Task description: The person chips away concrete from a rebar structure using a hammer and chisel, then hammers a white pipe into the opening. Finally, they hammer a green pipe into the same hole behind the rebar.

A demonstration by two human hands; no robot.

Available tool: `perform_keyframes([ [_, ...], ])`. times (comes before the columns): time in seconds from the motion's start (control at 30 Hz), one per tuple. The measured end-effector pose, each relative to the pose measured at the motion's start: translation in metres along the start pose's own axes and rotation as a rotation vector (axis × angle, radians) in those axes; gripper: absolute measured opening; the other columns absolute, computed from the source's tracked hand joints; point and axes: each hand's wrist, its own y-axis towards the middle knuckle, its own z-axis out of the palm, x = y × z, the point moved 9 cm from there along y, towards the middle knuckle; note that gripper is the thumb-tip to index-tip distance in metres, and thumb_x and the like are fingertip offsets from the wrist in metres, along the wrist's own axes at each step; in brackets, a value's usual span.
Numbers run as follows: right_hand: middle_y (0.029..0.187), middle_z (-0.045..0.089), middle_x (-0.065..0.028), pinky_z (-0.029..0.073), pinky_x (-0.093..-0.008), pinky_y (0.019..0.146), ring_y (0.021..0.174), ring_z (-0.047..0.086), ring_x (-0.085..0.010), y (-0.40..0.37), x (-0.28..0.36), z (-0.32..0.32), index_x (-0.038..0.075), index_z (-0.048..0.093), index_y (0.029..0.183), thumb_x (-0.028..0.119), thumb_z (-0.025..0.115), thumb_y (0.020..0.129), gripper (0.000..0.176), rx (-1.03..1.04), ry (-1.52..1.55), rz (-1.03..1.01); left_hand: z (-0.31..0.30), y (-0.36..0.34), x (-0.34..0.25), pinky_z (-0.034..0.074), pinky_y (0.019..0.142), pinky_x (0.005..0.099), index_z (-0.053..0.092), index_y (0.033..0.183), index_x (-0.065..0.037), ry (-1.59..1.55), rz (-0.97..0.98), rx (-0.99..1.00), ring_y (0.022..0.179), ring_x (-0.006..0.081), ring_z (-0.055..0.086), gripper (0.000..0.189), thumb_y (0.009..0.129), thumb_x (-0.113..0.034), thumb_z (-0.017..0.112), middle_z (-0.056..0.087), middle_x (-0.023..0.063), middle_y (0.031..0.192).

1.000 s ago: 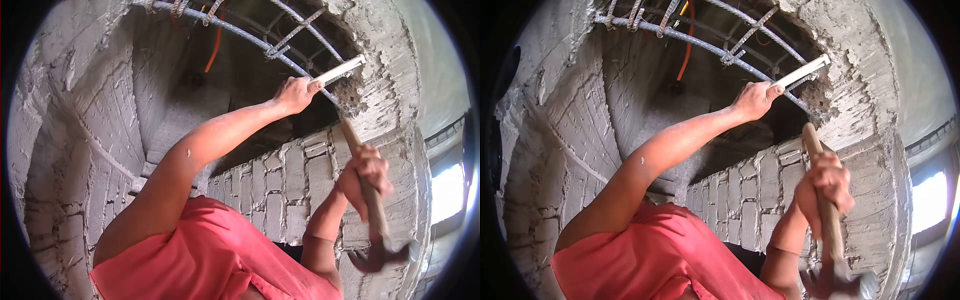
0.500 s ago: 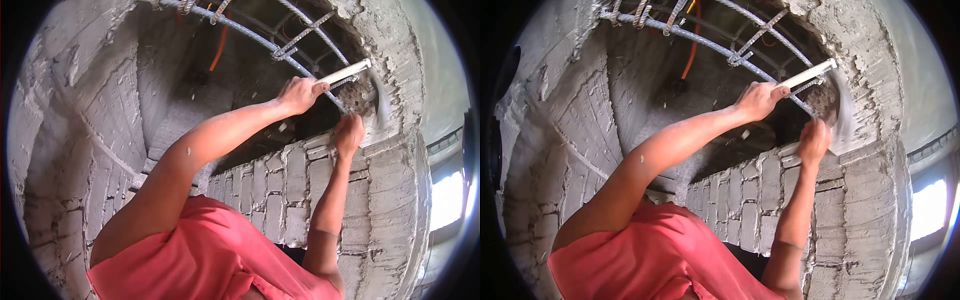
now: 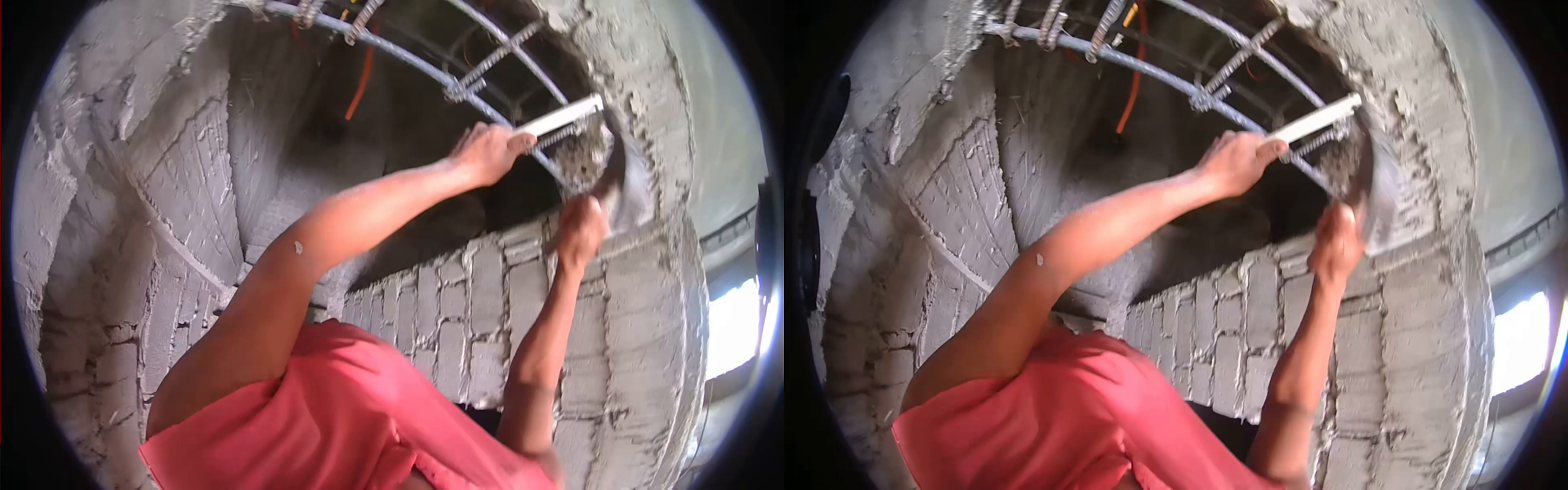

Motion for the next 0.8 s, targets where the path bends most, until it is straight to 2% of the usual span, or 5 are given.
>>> perform_keyframes([
  [0.13, 0.066, 0.047, -0.0053, 0.042, -0.0322, 0.051, 0.054, 0.047, -0.0163, 0.009, 0.083, -0.059, 0.007, 0.053, 0.084, 0.067, 0.05, 0.092, 0.061, -0.159, 1.151, -0.028, 0.001, -0.004, 0.003, 0.049, 0.066, 0.0522, 0.066, 0.088, -0.002, -0.01, -0.026, 0.046, 0.082, 0.0485, 0.063, 0.06, 0.099, -0.058, 0.045, 0.064, 0.0256, 0.075],
  [0.3, 0.063, 0.05, -0.0033, 0.044, -0.0332, 0.054, 0.053, 0.048, -0.0182, -0.002, 0.025, 0.004, 0.007, 0.052, 0.079, 0.067, 0.039, 0.098, 0.064, 0.067, 0.138, -0.1, 0.003, -0.008, 0.0, 0.049, 0.067, 0.0523, 0.069, 0.093, -0.004, -0.04, -0.032, 0.067, 0.082, 0.0478, 0.063, 0.064, 0.099, -0.061, 0.041, 0.064, 0.0244, 0.076],
  [0.43, 0.064, 0.052, -0.0054, 0.04, -0.0283, 0.048, 0.051, 0.048, -0.015, -0.018, 0.017, 0.025, 0.005, 0.055, 0.088, 0.039, 0.04, 0.102, 0.04, 0.08, 0.634, 0.519, -0.002, -0.004, 0.001, 0.05, 0.073, 0.0539, 0.069, 0.092, -0.004, -0.032, -0.03, 0.073, 0.09, 0.0485, 0.063, 0.064, 0.098, -0.062, 0.043, 0.065, 0.027, 0.083],
  [0.67, 0.073, 0.057, -0.0046, 0.046, -0.0333, 0.055, 0.06, 0.053, -0.0204, 0.003, 0.11, -0.065, 0.007, 0.053, 0.088, 0.079, 0.037, 0.09, 0.074, -0.321, 0.635, -0.435, 0.007, -0.002, 0.008, 0.048, 0.068, 0.0516, 0.067, 0.092, -0.003, -0.032, -0.048, 0.13, 0.084, 0.0477, 0.063, 0.067, 0.098, -0.063, 0.041, 0.063, 0.0248, 0.074],
  [0.8, 0.062, 0.052, -0.0053, 0.039, -0.032, 0.053, 0.056, 0.051, -0.0162, -0.012, 0.004, 0.039, 0.003, 0.05, 0.068, 0.037, 0.044, 0.103, 0.049, 0.276, 0.246, 0.332, 0.007, -0.011, 0.002, 0.048, 0.068, 0.051, 0.065, 0.083, -0.001, -0.015, 0.035, 0.082, 0.084, 0.0474, 0.063, 0.068, 0.098, -0.063, 0.042, 0.063, 0.0246, 0.075],
])
